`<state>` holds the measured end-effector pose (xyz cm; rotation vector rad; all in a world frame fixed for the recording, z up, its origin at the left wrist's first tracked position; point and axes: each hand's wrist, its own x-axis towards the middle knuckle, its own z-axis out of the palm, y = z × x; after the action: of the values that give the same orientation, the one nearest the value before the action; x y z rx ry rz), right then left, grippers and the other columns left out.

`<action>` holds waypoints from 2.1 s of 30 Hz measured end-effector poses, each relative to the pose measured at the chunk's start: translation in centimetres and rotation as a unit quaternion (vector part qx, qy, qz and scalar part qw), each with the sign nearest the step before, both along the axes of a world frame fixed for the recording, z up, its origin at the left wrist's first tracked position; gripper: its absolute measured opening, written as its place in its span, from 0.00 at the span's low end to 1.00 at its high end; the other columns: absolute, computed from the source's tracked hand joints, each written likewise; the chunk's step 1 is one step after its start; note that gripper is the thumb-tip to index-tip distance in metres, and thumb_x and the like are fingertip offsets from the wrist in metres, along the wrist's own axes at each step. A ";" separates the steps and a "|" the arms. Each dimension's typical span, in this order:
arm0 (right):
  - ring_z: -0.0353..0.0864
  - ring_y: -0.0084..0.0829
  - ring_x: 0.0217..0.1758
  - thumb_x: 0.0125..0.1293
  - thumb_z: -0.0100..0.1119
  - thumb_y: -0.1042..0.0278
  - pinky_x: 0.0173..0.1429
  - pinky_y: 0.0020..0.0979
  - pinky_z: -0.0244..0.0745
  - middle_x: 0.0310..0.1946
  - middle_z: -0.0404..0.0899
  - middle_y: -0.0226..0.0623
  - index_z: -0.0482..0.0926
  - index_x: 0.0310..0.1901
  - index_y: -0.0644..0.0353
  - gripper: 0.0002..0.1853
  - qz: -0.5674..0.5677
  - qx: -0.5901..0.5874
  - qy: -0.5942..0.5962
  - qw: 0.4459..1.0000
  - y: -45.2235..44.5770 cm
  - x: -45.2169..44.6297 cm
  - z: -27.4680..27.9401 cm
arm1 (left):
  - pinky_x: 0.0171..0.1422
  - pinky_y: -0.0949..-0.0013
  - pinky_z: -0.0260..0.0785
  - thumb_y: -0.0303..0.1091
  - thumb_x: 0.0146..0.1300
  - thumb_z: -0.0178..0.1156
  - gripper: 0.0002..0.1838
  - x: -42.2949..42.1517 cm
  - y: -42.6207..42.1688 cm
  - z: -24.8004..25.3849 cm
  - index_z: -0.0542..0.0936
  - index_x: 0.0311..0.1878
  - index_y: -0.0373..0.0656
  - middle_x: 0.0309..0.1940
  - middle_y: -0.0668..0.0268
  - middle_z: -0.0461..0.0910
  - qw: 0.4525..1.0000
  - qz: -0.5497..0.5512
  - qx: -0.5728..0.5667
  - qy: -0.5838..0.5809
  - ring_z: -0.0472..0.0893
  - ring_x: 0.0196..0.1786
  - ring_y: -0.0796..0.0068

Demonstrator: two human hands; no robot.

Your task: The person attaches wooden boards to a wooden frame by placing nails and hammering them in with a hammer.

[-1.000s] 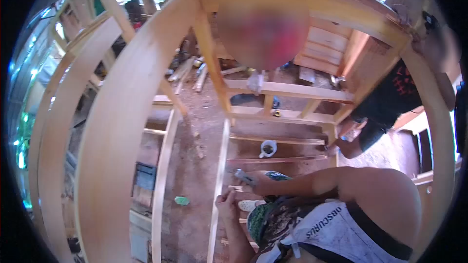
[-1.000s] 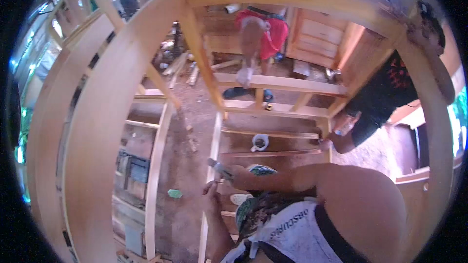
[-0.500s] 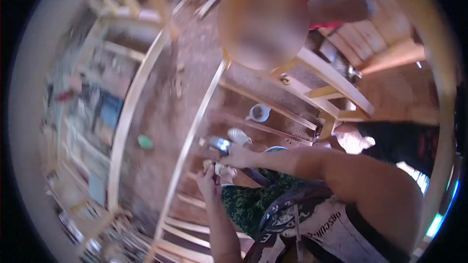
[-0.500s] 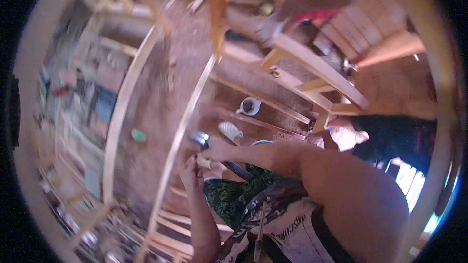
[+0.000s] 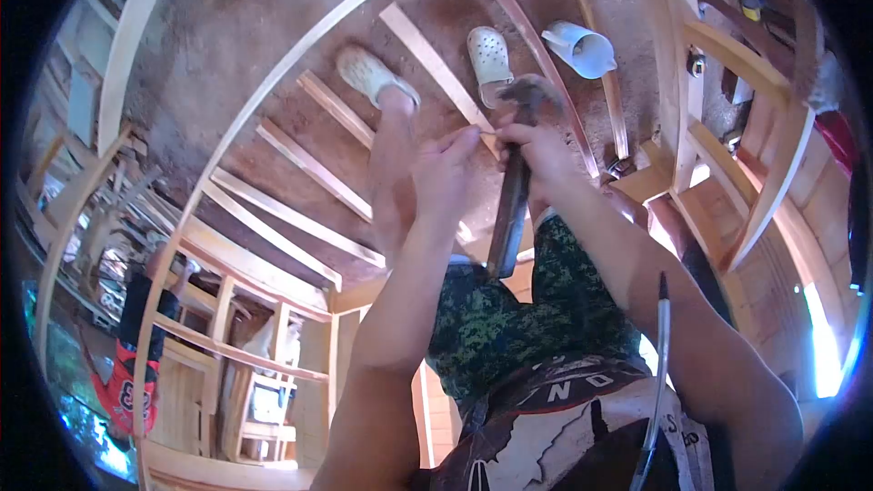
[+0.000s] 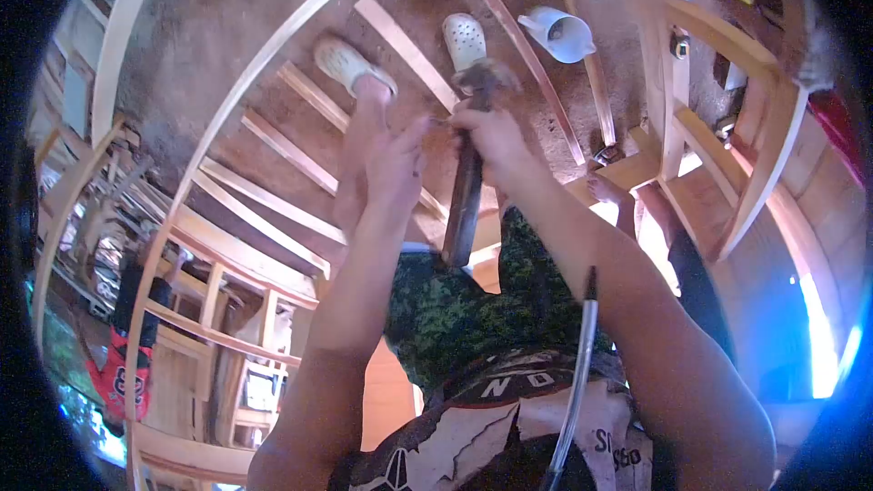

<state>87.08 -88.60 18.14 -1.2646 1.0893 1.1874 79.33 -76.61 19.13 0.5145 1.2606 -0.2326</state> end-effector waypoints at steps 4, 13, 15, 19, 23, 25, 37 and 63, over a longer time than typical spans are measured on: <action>0.74 0.26 0.24 0.62 0.59 0.75 0.30 0.30 0.74 0.24 0.74 0.33 0.74 0.41 0.59 0.07 -0.023 -0.022 0.037 0.999 1.2 2.5 -0.8 | 0.40 0.79 0.67 0.39 0.65 0.65 0.17 -1.0 0.5 -2.3 0.86 0.45 0.33 0.32 0.67 0.83 0.991 -0.103 0.080 -0.020 0.76 0.34 0.85; 0.72 0.25 0.22 0.69 0.59 0.64 0.28 0.29 0.73 0.22 0.73 0.29 0.74 0.40 0.57 0.07 -0.076 -0.007 0.102 0.992 5.0 1.6 1.1 | 0.57 0.55 0.71 0.48 0.60 0.65 0.20 3.2 17.1 -11.9 0.87 0.43 0.39 0.32 0.49 0.85 0.875 -0.234 0.419 0.067 0.83 0.42 0.56; 0.72 0.23 0.20 0.68 0.61 0.62 0.26 0.28 0.72 0.21 0.74 0.27 0.75 0.42 0.54 0.08 0.050 -0.008 0.097 0.994 4.2 0.9 3.2 | 0.49 0.62 0.75 0.42 0.59 0.68 0.18 5.3 20.3 -14.5 0.87 0.43 0.36 0.40 0.57 0.87 0.816 -0.284 0.491 0.112 0.85 0.39 0.63; 0.72 0.26 0.19 0.66 0.61 0.68 0.24 0.28 0.70 0.20 0.72 0.30 0.73 0.42 0.58 0.08 0.040 -0.059 0.086 0.994 2.2 -3.3 -0.1 | 0.52 0.62 0.75 0.47 0.59 0.67 0.20 7.4 21.7 -19.7 0.87 0.43 0.38 0.38 0.53 0.87 0.830 -0.229 0.502 0.081 0.86 0.41 0.61; 0.73 0.24 0.21 0.65 0.61 0.70 0.26 0.28 0.71 0.23 0.72 0.30 0.71 0.43 0.57 0.09 0.009 -0.078 0.079 0.994 5.1 -5.7 -3.9 | 0.54 0.60 0.74 0.49 0.59 0.65 0.19 9.1 22.2 -21.0 0.88 0.44 0.45 0.37 0.51 0.86 0.774 -0.279 0.563 0.076 0.86 0.42 0.54; 0.72 0.23 0.22 0.65 0.60 0.69 0.27 0.27 0.70 0.23 0.72 0.29 0.72 0.42 0.57 0.08 0.047 -0.035 0.090 0.994 5.3 -5.4 -5.1 | 0.51 0.59 0.75 0.47 0.59 0.65 0.17 10.6 22.4 -22.2 0.88 0.42 0.44 0.36 0.52 0.86 0.740 -0.294 0.601 0.064 0.86 0.40 0.54; 0.73 0.22 0.21 0.65 0.62 0.66 0.26 0.26 0.70 0.22 0.73 0.28 0.73 0.39 0.55 0.07 0.129 0.042 0.146 0.980 -2.2 -10.1 -7.4 | 0.50 0.57 0.76 0.42 0.62 0.61 0.12 9.8 19.1 -26.5 0.88 0.40 0.46 0.35 0.56 0.86 0.664 -0.395 0.634 -0.032 0.86 0.41 0.55; 0.75 0.25 0.22 0.63 0.63 0.66 0.29 0.29 0.74 0.24 0.74 0.30 0.74 0.42 0.58 0.10 0.163 -0.013 0.128 0.978 -6.9 -10.0 -8.4 | 0.56 0.56 0.75 0.38 0.53 0.67 0.19 9.6 20.6 -30.5 0.84 0.46 0.37 0.41 0.48 0.85 0.752 -0.317 0.578 0.023 0.84 0.48 0.53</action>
<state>77.04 -95.53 9.72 -1.3738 1.1107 1.6238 88.88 -56.02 -11.33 2.0430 1.1181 0.0132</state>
